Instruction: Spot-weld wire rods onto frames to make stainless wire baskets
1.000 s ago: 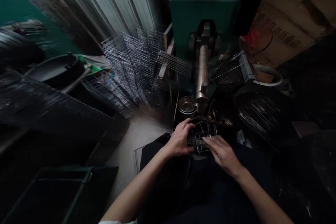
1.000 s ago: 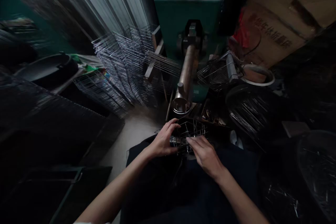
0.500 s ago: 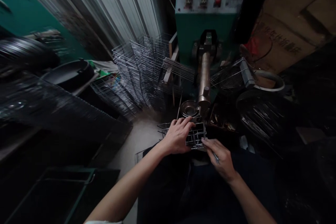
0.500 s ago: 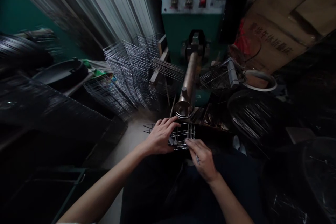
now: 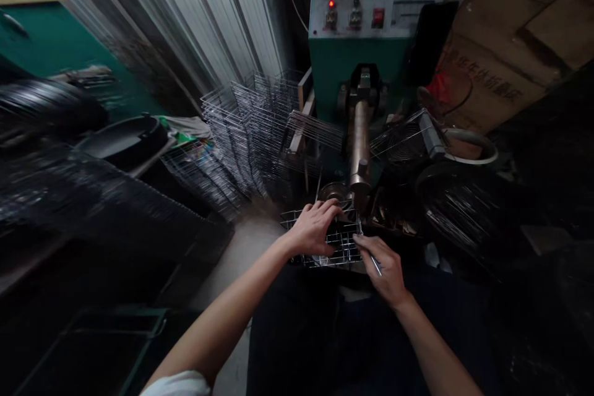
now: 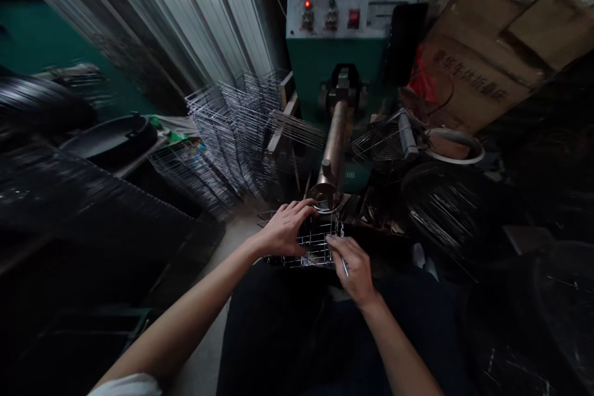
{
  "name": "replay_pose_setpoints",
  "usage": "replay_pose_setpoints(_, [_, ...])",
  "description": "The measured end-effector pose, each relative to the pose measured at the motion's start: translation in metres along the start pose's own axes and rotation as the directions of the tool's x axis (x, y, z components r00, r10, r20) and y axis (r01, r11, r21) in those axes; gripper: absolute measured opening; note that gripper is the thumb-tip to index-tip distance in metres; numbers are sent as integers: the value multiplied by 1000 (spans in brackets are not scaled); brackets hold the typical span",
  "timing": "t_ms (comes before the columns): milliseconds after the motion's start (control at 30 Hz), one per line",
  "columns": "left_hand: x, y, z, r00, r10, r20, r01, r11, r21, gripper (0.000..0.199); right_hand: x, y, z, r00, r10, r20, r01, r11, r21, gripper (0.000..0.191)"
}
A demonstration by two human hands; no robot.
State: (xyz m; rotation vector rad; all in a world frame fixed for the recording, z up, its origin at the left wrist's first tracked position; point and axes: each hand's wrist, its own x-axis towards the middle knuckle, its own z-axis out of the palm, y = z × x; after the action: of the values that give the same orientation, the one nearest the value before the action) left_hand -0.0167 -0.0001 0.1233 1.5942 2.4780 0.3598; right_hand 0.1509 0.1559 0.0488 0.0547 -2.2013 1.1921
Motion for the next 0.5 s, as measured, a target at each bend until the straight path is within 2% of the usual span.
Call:
replay_pose_setpoints(200, [6, -5, -1, 1000, 8, 10, -8, 1000, -16, 83, 5, 1, 2, 1000, -5, -29, 5, 1000, 0, 37])
replay_pose_setpoints(400, [5, -2, 1, 1000, 0, -10, 0, 999, -39, 76, 4, -3, -1, 998, 42, -49, -42, 999, 5, 31])
replay_pose_setpoints(500, [9, -3, -1, 1000, -4, -17, 3, 1000, -29, 79, 8, -2, -2, 997, 65, -50, -65, 998, 10, 31])
